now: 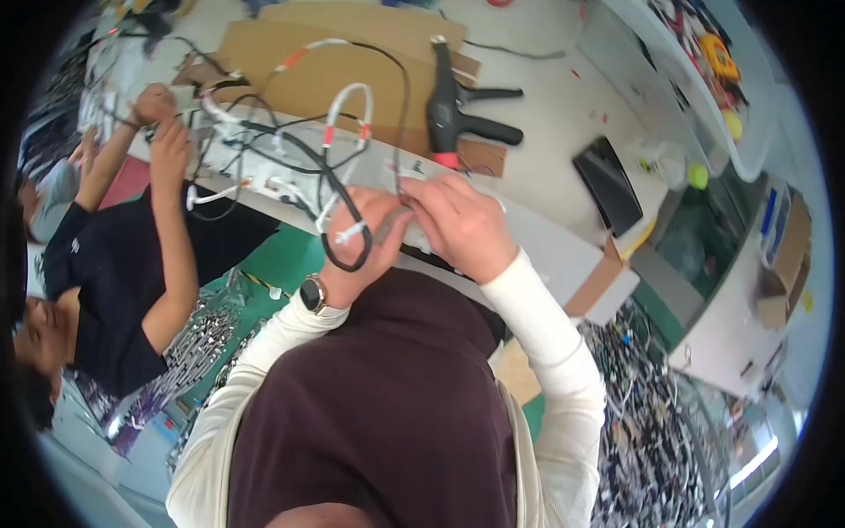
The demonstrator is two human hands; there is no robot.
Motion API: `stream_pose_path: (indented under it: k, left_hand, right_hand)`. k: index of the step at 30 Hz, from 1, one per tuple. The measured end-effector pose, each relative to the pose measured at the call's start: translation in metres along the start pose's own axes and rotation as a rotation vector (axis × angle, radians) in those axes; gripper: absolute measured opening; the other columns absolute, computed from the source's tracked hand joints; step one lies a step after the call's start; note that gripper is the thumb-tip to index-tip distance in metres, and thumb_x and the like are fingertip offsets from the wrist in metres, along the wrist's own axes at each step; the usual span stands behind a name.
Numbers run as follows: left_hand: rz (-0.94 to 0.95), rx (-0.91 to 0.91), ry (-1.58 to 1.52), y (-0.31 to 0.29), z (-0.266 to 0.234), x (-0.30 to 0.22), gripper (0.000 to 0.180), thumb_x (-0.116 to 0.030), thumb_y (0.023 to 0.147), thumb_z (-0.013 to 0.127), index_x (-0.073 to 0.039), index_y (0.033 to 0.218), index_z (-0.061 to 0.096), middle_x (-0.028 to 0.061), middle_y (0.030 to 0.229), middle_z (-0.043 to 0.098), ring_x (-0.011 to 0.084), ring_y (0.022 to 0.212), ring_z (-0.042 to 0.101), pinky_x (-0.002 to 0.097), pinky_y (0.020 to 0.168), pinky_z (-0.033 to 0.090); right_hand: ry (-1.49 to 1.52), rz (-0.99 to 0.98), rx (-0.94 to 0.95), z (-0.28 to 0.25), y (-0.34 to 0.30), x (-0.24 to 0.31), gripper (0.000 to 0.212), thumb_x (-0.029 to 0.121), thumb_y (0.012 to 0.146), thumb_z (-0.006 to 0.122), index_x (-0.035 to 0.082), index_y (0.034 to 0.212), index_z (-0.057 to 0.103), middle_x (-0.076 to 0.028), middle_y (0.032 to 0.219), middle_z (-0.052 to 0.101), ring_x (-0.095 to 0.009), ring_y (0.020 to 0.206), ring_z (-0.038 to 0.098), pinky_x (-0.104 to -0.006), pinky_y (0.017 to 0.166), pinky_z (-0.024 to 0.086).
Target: The person assembles wiring harnesses by hand, picking individual wires from a wire rack and routing them into an assembly fixture.
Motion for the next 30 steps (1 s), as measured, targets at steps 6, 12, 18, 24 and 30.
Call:
stream_pose_path:
  k: [6, 12, 18, 24, 30]
  left_hand:
    - [-0.002, -0.131, 0.082, -0.01, 0.011, -0.01, 0.011, 0.004, 0.077, 0.071, -0.003, 0.085, 0.067, 0.0114, 0.086, 0.063, 0.0323, 0.08, 0.059, 0.0397, 0.069, 0.048]
    - [-0.064, -0.157, 0.186, -0.019, 0.013, -0.018, 0.023, 0.003, 0.07, 0.068, 0.002, 0.092, 0.065, 0.011, 0.094, 0.059, 0.0305, 0.09, 0.057, 0.039, 0.073, 0.051]
    - [-0.093, -0.114, 0.155, -0.073, -0.014, -0.049, 0.031, 0.002, 0.074, 0.069, -0.003, 0.104, 0.068, 0.0108, 0.111, 0.062, 0.0322, 0.105, 0.059, 0.0403, 0.086, 0.052]
    - [-0.051, -0.43, 0.529, -0.096, -0.119, -0.005, 0.037, 0.003, 0.077, 0.068, -0.003, 0.114, 0.066, 0.0181, 0.119, 0.055, 0.0382, 0.115, 0.053, 0.0453, 0.096, 0.044]
    - [-0.259, -0.47, 0.423, -0.017, -0.19, 0.109, 0.067, -0.022, 0.084, 0.076, 0.004, 0.138, 0.046, 0.0269, 0.138, 0.046, 0.0435, 0.124, 0.048, 0.0449, 0.1, 0.043]
  right_hand:
    - [-0.082, -0.072, -0.002, -0.005, 0.01, 0.005, 0.027, -0.003, 0.077, 0.074, 0.004, 0.102, 0.066, -0.01, 0.086, 0.068, -0.028, 0.081, 0.066, -0.0361, 0.068, 0.053]
    - [-0.125, -0.033, 0.116, -0.008, 0.0, 0.011, 0.029, 0.0, 0.081, 0.07, 0.004, 0.109, 0.063, -0.012, 0.103, 0.068, -0.031, 0.097, 0.065, -0.0396, 0.081, 0.053]
    - [-0.365, 0.11, -0.217, -0.059, -0.16, 0.001, 0.046, 0.025, 0.09, 0.067, 0.006, 0.129, 0.053, -0.019, 0.149, 0.044, -0.043, 0.138, 0.039, -0.0619, 0.113, 0.024]
    - [-0.746, 0.242, -0.575, -0.055, -0.232, -0.027, 0.041, 0.039, 0.105, 0.036, 0.008, 0.129, 0.047, -0.019, 0.142, 0.052, -0.039, 0.134, 0.046, -0.0578, 0.115, 0.022]
    - [-0.46, 0.054, -0.766, -0.047, -0.182, 0.04, 0.033, 0.025, 0.099, 0.05, 0.002, 0.123, 0.05, -0.022, 0.141, 0.05, -0.039, 0.133, 0.046, -0.0543, 0.115, 0.025]
Point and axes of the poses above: each hand's wrist, its own y-axis towards the middle knuckle, its own z-axis out of the palm, x = y × z, the point moved 8 cm from there along y, towards the middle knuckle
